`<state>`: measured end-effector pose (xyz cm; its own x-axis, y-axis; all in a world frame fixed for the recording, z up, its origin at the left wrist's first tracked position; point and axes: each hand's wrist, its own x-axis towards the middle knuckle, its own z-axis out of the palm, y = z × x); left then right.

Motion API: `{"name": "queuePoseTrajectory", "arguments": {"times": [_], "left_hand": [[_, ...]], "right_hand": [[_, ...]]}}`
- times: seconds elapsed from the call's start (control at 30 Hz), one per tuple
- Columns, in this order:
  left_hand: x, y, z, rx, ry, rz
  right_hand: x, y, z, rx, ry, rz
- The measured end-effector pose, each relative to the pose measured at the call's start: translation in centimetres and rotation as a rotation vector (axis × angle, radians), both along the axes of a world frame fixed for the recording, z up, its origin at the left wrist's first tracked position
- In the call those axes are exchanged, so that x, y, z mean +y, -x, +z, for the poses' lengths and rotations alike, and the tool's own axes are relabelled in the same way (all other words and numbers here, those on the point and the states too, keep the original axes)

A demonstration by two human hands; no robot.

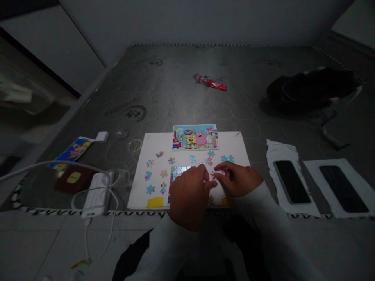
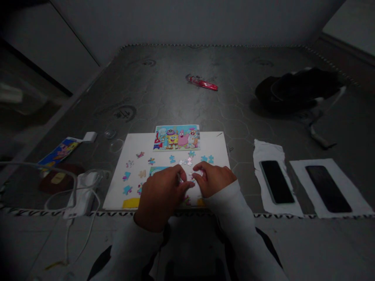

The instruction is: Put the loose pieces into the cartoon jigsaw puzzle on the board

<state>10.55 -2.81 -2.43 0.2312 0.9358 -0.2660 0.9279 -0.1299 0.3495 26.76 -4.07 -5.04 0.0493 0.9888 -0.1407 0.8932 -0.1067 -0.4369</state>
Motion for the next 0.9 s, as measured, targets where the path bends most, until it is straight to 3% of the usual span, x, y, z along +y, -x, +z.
{"name": "queuePoseTrajectory", "arguments": {"times": [0.4, 0.53, 0.73, 0.9], "left_hand": [[0.0, -0.3, 0.4, -0.053, 0.026, -0.024], [0.0, -0.3, 0.4, -0.033, 0.034, -0.027], [-0.7, -0.9, 0.7, 0.019, 0.027, -0.068], [-1.2, 0.1, 1.5, 0.075, 0.013, -0.098]], "right_hand": [[0.1, 0.6, -0.4, -0.010, 0.047, -0.086], [-0.2, 1.0, -0.2, -0.080, -0.026, -0.093], [-0.4, -0.1, -0.5, -0.022, 0.018, -0.005], [-0.6, -0.6, 0.1, -0.016, 0.013, 0.060]]}}
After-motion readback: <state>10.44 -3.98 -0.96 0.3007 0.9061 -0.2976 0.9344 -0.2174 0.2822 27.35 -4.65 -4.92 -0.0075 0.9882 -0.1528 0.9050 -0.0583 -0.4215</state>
